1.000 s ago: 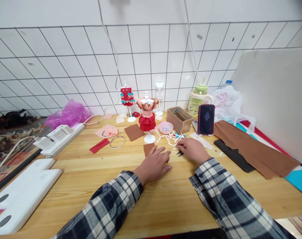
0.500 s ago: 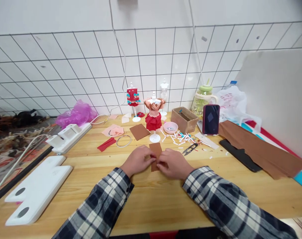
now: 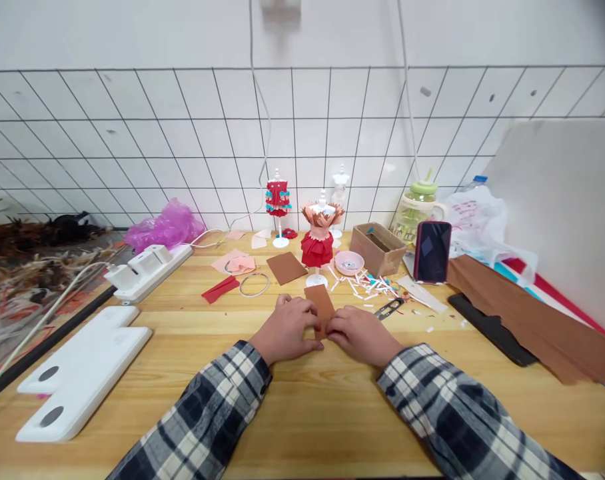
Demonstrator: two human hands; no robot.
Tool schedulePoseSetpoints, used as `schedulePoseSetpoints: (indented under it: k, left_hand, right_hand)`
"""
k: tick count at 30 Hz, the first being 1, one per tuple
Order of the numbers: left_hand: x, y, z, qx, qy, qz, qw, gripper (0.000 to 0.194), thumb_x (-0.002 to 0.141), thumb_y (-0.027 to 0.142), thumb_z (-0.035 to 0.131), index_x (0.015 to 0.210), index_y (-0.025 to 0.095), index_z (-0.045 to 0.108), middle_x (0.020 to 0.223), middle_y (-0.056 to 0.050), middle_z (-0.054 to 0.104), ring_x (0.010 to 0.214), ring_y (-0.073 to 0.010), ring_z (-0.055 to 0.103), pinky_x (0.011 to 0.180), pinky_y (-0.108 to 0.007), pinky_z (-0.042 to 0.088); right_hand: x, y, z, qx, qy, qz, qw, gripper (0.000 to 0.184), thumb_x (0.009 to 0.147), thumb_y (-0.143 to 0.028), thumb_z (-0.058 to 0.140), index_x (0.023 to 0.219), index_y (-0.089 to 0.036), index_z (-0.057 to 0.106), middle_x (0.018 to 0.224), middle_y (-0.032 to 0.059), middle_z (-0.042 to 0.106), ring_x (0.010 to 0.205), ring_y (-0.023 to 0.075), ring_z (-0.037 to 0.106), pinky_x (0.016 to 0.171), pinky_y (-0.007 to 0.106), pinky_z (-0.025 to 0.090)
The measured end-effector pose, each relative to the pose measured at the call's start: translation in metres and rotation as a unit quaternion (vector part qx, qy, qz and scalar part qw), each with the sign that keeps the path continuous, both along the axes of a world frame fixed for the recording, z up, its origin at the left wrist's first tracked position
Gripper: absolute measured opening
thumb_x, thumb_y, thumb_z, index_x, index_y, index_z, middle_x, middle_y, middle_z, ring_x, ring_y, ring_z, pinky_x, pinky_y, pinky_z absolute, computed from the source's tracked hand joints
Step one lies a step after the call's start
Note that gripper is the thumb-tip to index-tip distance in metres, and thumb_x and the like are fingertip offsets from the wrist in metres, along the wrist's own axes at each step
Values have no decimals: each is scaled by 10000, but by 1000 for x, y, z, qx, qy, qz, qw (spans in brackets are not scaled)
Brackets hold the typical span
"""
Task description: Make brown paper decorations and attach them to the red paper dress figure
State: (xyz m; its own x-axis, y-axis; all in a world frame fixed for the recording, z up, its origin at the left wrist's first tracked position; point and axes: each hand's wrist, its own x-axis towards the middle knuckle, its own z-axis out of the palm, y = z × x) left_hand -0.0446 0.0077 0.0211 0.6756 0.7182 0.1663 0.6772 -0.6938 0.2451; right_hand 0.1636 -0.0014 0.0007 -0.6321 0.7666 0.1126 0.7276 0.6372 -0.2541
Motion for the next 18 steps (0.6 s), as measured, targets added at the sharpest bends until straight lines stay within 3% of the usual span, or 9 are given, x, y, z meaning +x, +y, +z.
schedulePoseSetpoints:
  k: [8,14,18]
  left_hand:
    - [16,-6,-7,14,27,-11,999,129,852,284,565,899,234,674,858,-33,672,885,-209,579,769,-353,356]
    - [18,-4,-15,29,33,-4,999,194,893,300,511,912,243,695,823,-38,704,820,-205,612,783,-355,395]
    - [18,-4,-17,21,20,9,1000,205,898,299,505,977,251,689,864,-40,718,826,-211,630,777,-349,418]
  right_hand:
    - [1,2,0,-2,-19,-6,1000,232,927,-314,487,1009,-239,690,923,43,659,916,176,572,783,289,398]
    - [0,1,-1,-18,-13,-39,999,266,943,-333,452,988,-239,698,938,54,670,914,182,590,754,283,402]
    - [-2,0,1,-29,-4,-61,998,262,939,-340,465,1073,-254,673,970,53,677,942,189,594,780,286,404]
